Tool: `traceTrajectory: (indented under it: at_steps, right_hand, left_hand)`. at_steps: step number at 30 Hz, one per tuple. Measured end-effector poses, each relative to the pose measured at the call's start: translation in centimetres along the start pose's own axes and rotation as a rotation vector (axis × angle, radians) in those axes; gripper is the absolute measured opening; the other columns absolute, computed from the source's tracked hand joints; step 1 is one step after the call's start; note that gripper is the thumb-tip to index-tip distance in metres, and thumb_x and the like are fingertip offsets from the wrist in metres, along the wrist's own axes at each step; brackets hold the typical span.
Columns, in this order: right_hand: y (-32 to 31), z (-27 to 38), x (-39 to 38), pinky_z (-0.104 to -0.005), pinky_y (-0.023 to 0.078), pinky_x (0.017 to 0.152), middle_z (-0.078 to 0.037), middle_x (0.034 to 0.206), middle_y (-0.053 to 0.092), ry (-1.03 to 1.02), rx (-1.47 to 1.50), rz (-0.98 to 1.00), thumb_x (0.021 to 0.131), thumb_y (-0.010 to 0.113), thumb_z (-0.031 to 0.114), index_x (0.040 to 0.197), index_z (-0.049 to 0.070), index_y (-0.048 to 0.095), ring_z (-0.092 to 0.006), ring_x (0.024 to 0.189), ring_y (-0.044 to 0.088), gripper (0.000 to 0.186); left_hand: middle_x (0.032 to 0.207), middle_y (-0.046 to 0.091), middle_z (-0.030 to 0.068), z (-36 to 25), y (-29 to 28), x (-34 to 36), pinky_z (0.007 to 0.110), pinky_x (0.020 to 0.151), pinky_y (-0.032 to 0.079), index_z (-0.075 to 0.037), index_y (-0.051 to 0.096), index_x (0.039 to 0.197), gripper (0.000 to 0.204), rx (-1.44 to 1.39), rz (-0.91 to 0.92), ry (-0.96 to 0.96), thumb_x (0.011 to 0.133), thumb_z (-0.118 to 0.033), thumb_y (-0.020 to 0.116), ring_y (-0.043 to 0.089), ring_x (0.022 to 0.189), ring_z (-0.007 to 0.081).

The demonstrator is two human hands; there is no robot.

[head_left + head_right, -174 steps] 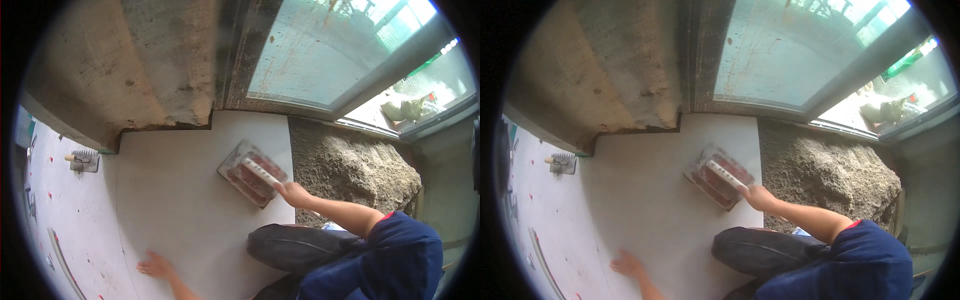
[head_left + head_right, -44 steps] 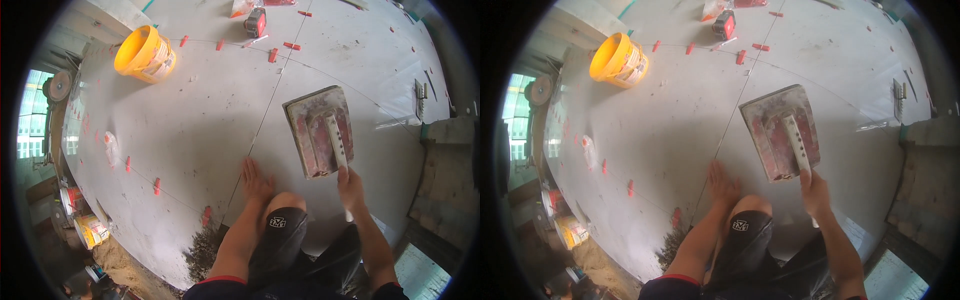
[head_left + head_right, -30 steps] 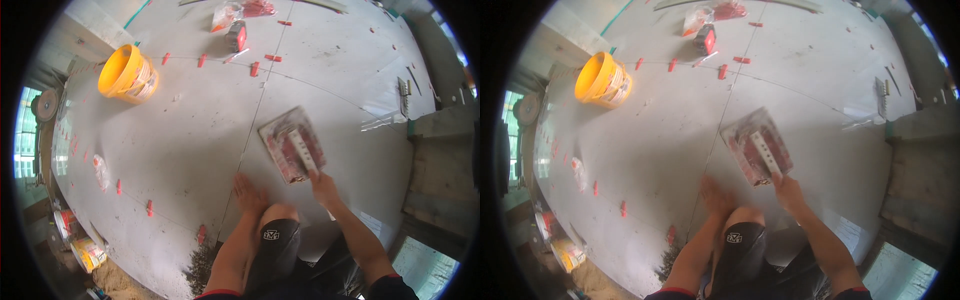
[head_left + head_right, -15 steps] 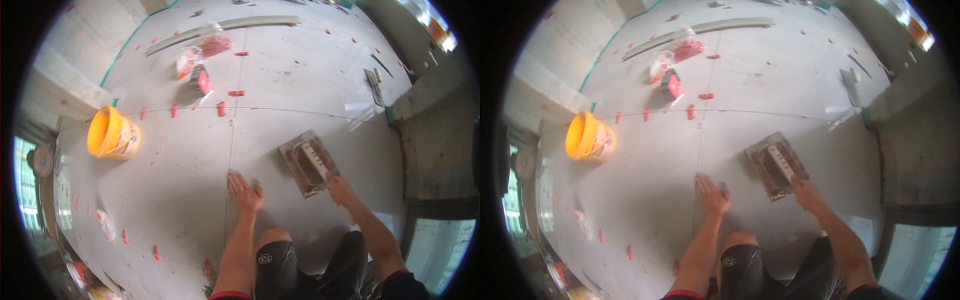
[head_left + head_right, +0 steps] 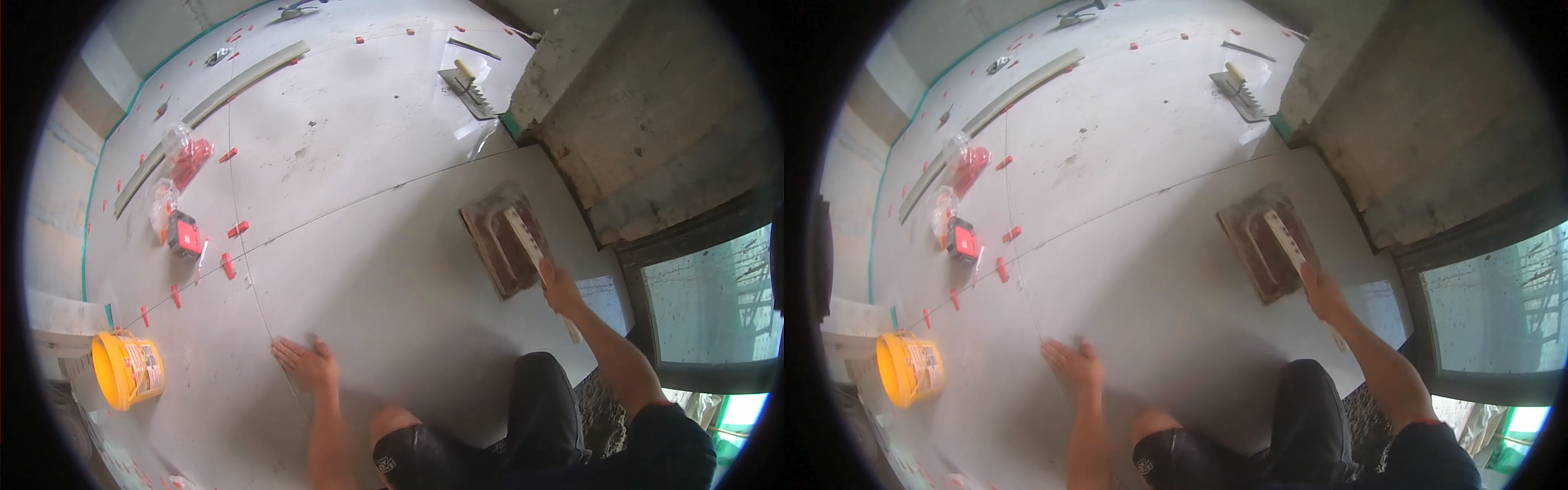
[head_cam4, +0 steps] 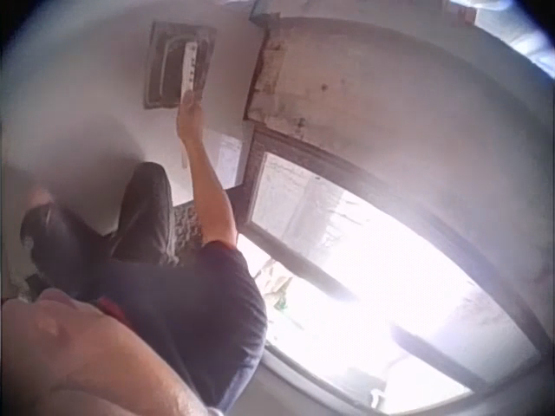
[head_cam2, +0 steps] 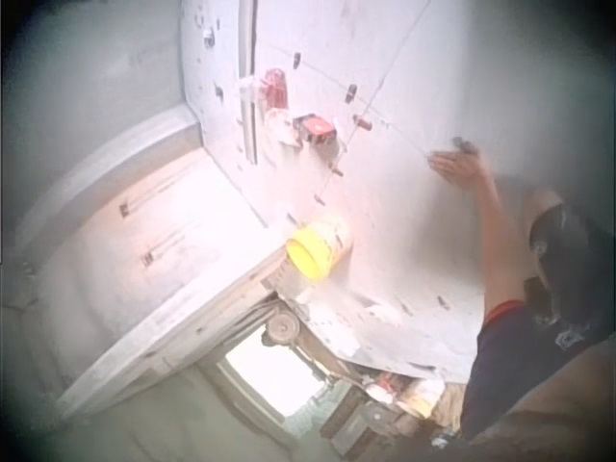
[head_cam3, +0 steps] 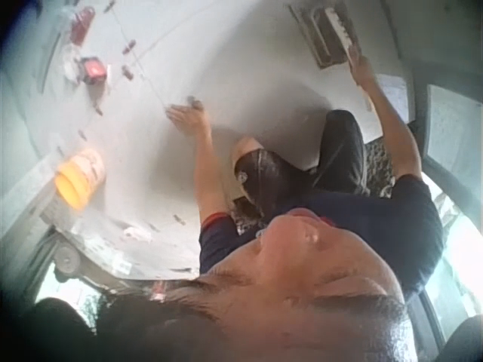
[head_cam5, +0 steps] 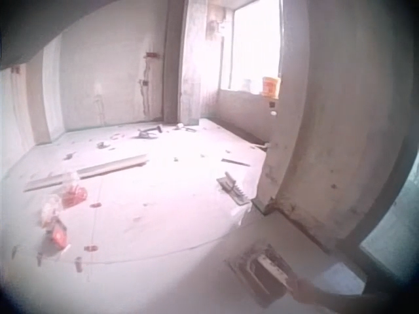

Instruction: The person places a large ceramic tile onto a prepared floor bed, aligns it with adjacent tiles, and uses a rubber float and by hand to press it into place. The person then inserts plastic tile spacers along the edges and cleans excess mortar from the seams.

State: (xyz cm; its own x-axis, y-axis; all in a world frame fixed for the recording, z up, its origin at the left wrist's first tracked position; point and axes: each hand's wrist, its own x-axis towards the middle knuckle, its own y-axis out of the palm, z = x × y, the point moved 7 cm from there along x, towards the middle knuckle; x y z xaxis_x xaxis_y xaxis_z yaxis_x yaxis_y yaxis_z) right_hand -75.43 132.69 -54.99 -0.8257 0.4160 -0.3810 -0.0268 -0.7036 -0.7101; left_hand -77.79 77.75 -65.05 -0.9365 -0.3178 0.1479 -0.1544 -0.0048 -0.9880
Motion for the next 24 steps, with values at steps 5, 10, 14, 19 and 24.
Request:
traceTrajectory:
  at_steps: [5, 10, 14, 19, 24]
  right_hand:
    - [1.9, -3.9, 1.7, -0.0401, 0.052, 0.05, -0.022, 0.072, 0.064, 0.285, -0.185, 0.08, 0.089, 0.021, 0.071, 0.085, -0.008, 0.063, -0.0341, 0.061, 0.064, 0.09]
    - [2.9, -2.1, 5.4, -0.0413, 0.052, 0.058, -0.022, 0.074, 0.064, 0.211, -0.167, 0.275, 0.09, 0.023, 0.069, 0.085, -0.009, 0.063, -0.0343, 0.059, 0.064, 0.088]
    - [-1.5, -1.1, 12.4, -0.043, 0.051, 0.074, -0.019, 0.085, 0.067, -0.116, -0.199, -0.193, 0.094, 0.041, 0.053, 0.093, -0.003, 0.065, -0.0325, 0.073, 0.066, 0.061]
    - [2.0, 0.6, 25.1, -0.04, 0.03, 0.107, -0.018, 0.143, 0.036, -0.509, -0.45, -0.131, 0.094, 0.051, 0.034, 0.139, 0.004, 0.037, -0.0329, 0.131, 0.036, 0.056]
    - [6.9, 9.2, 32.0, -0.0415, 0.01, 0.116, -0.016, 0.153, 0.019, -0.621, -0.588, -0.189, 0.095, 0.035, 0.053, 0.146, 0.001, 0.021, -0.0312, 0.142, 0.015, 0.074]
  left_hand:
    - [0.148, 0.021, 0.0303, -7.0, 1.7, 4.7, 0.045, 0.115, 0.013, 0.015, 0.024, 0.139, 0.079, -0.009, -0.05, 0.173, 0.092, -0.046, 0.039, 0.017, 0.14, 0.0399]
    - [0.149, 0.021, 0.0266, -18.4, 2.5, 10.7, 0.043, 0.116, 0.013, 0.012, 0.024, 0.14, 0.078, -0.022, -0.014, 0.368, 0.092, -0.047, 0.04, 0.017, 0.141, 0.0361]
    - [0.15, 0.02, 0.0255, -25.4, 3.1, 15.2, 0.042, 0.116, 0.012, 0.012, 0.024, 0.14, 0.075, -0.036, -0.004, 0.45, 0.093, -0.045, 0.041, 0.016, 0.141, 0.035]
    - [0.153, 0.015, 0.0217, -29.2, 5.2, 20.7, 0.04, 0.116, 0.009, 0.009, 0.018, 0.143, 0.075, -0.029, 0.088, 0.403, 0.095, -0.043, 0.041, 0.011, 0.143, 0.0321]
    - [0.153, 0.014, 0.021, -30.0, 6.6, 24.2, 0.04, 0.116, 0.009, 0.008, 0.017, 0.144, 0.075, -0.017, 0.069, 0.444, 0.094, -0.041, 0.043, 0.01, 0.144, 0.0316]
